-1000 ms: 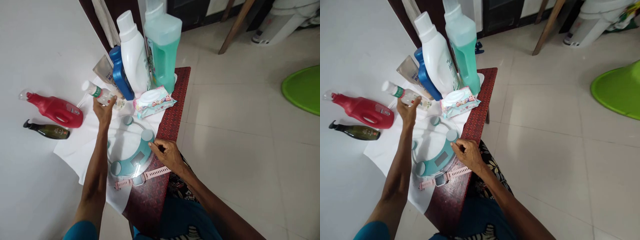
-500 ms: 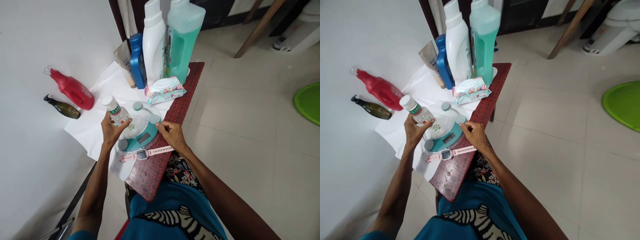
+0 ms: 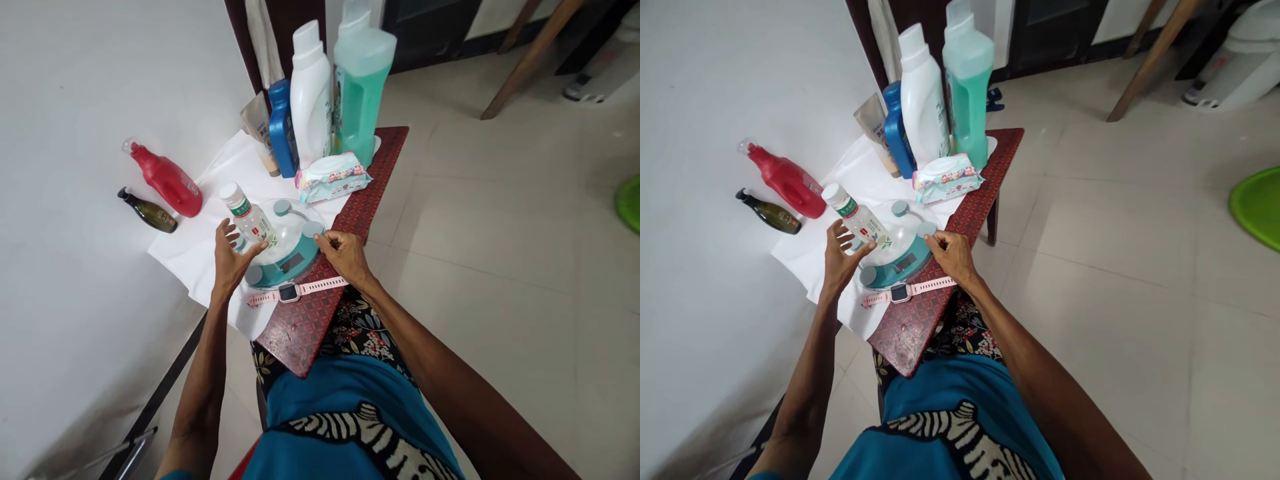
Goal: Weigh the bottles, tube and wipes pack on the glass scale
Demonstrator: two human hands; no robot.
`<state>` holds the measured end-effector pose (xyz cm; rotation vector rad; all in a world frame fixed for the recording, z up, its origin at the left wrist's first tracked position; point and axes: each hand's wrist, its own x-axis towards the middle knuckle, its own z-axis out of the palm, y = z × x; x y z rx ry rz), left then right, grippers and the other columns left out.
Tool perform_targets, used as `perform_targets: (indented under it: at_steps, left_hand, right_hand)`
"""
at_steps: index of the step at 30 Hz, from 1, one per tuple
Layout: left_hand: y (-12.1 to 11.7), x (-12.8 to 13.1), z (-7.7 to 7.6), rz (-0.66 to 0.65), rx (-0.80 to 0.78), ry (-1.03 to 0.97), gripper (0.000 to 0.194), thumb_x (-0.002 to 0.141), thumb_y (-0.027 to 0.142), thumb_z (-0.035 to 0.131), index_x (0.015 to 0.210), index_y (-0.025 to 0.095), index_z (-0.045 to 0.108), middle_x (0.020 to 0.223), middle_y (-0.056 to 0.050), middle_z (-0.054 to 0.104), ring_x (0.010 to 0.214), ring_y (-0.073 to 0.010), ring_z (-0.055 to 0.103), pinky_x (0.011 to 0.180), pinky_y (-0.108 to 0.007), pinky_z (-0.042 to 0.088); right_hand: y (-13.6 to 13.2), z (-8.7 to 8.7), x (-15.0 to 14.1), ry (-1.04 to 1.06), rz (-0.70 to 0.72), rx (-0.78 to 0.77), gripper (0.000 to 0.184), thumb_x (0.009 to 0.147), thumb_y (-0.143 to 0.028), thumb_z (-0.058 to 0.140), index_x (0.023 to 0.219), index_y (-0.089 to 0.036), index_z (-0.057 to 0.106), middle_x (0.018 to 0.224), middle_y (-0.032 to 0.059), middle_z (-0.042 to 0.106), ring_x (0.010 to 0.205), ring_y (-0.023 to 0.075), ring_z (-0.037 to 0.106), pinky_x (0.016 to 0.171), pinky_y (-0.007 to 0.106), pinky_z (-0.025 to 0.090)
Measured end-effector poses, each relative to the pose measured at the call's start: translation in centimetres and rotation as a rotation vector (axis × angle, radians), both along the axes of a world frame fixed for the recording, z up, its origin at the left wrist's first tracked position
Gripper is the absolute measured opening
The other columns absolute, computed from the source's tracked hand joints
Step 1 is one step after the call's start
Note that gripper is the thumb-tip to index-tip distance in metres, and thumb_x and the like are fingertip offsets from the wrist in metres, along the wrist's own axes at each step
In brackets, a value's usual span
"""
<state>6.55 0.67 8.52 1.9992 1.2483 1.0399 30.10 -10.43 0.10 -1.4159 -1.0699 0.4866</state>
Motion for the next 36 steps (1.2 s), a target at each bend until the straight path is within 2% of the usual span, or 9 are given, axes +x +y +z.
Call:
perform_targets:
  at_steps: [3, 7, 13, 16, 19, 23, 27, 31, 36]
  left_hand:
    - [-0.3, 0.3, -0.5, -0.033, 0.009, 0.005, 0.086, 0.071, 0.055, 0.097, 0.141, 0.023, 0.058, 0.143, -0.018, 0.068, 0.125, -0.0348, 0.07, 0.102, -0.053, 0.061]
    - [-0.1, 1.1, -1.0, -0.021, -0.01, 0.007, 0.06, 0.078, 0.053, 0.094, 0.12, 0.022, 0.067, 0.122, -0.014, 0.077, 0.107, -0.0307, 0.075, 0.091, -0.05, 0.063]
    - [0.4, 1.2, -1.6, -0.021, 0.001, -0.056, 0.048, 0.076, 0.046, 0.096, 0.112, 0.027, 0.071, 0.11, -0.01, 0.079, 0.1, -0.0297, 0.076, 0.08, -0.047, 0.066]
    - [1.5, -0.2, -1.4, 0.064, -0.006, -0.13, 0.038, 0.077, 0.045, 0.095, 0.103, 0.03, 0.071, 0.107, -0.008, 0.079, 0.1, -0.0298, 0.077, 0.078, -0.047, 0.068]
    - [4.3, -3.2, -0.4, 0.231, 0.027, -0.153, 0.041, 0.076, 0.05, 0.093, 0.099, 0.028, 0.067, 0.105, -0.007, 0.078, 0.1, -0.0292, 0.078, 0.081, -0.046, 0.069]
    - [10.3, -8.6, 1.2, 0.506, 0.072, -0.066, 0.045, 0.073, 0.047, 0.09, 0.1, 0.022, 0.064, 0.11, -0.009, 0.077, 0.1, -0.0291, 0.077, 0.085, -0.044, 0.066]
    - [16.3, -12.2, 1.4, 0.784, 0.031, 0.084, 0.042, 0.071, 0.041, 0.088, 0.094, 0.021, 0.059, 0.103, -0.008, 0.077, 0.1, -0.0295, 0.075, 0.102, -0.049, 0.061]
    - [20.6, -13.0, 0.5, 0.863, -0.008, 0.111, 0.045, 0.071, 0.041, 0.089, 0.087, 0.024, 0.052, 0.101, -0.009, 0.075, 0.111, -0.035, 0.073, 0.109, -0.053, 0.057]
    - [23.5, -12.4, -0.1, 0.898, -0.029, 0.113, 0.044, 0.074, 0.039, 0.088, 0.092, 0.023, 0.051, 0.109, -0.014, 0.072, 0.121, -0.0396, 0.07, 0.113, -0.055, 0.053]
  right_hand:
    - [-0.2, -0.1, 0.0, -0.012, -0.006, -0.014, 0.052, 0.096, -0.055, 0.058, 0.059, -0.025, 0.036, 0.057, -0.0042, 0.034, 0.057, 0.0116, 0.034, 0.059, 0.031, 0.028]
    - [-0.4, -0.2, 0.1, -0.048, -0.003, -0.031, 0.052, 0.097, -0.052, 0.059, 0.058, -0.025, 0.039, 0.055, -0.0044, 0.035, 0.055, 0.0118, 0.035, 0.058, 0.032, 0.029]
    - [-0.8, -0.4, 0.1, -0.047, -0.004, -0.059, 0.057, 0.101, -0.056, 0.063, 0.059, -0.025, 0.039, 0.054, -0.0043, 0.036, 0.054, 0.0129, 0.035, 0.055, 0.031, 0.03]
    - [-0.8, -0.4, 0.2, -0.045, 0.001, -0.07, 0.059, 0.103, -0.058, 0.062, 0.059, -0.025, 0.04, 0.054, -0.0044, 0.037, 0.052, 0.0125, 0.036, 0.053, 0.03, 0.03]
    - [-0.7, -0.3, 0.2, -0.054, 0.005, -0.07, 0.061, 0.103, -0.059, 0.061, 0.059, -0.025, 0.037, 0.054, -0.0046, 0.034, 0.052, 0.0117, 0.034, 0.052, 0.03, 0.029]
    - [-0.6, -0.2, 0.4, -0.05, 0.002, -0.094, 0.061, 0.103, -0.058, 0.061, 0.06, -0.025, 0.033, 0.056, -0.0048, 0.029, 0.053, 0.0111, 0.03, 0.051, 0.03, 0.026]
    - [-0.6, -0.5, 0.5, -0.035, 0.002, -0.105, 0.061, 0.102, -0.059, 0.061, 0.061, -0.025, 0.032, 0.058, -0.0048, 0.028, 0.053, 0.0113, 0.029, 0.051, 0.03, 0.026]
    - [-0.5, -0.7, 0.5, -0.028, -0.005, -0.111, 0.061, 0.102, -0.059, 0.061, 0.061, -0.025, 0.031, 0.059, -0.0048, 0.027, 0.054, 0.0113, 0.029, 0.051, 0.03, 0.026]
    - [-0.3, -0.7, 0.5, -0.021, -0.002, -0.113, 0.059, 0.103, -0.056, 0.06, 0.062, -0.025, 0.032, 0.058, -0.0051, 0.028, 0.054, 0.0112, 0.029, 0.051, 0.03, 0.026]
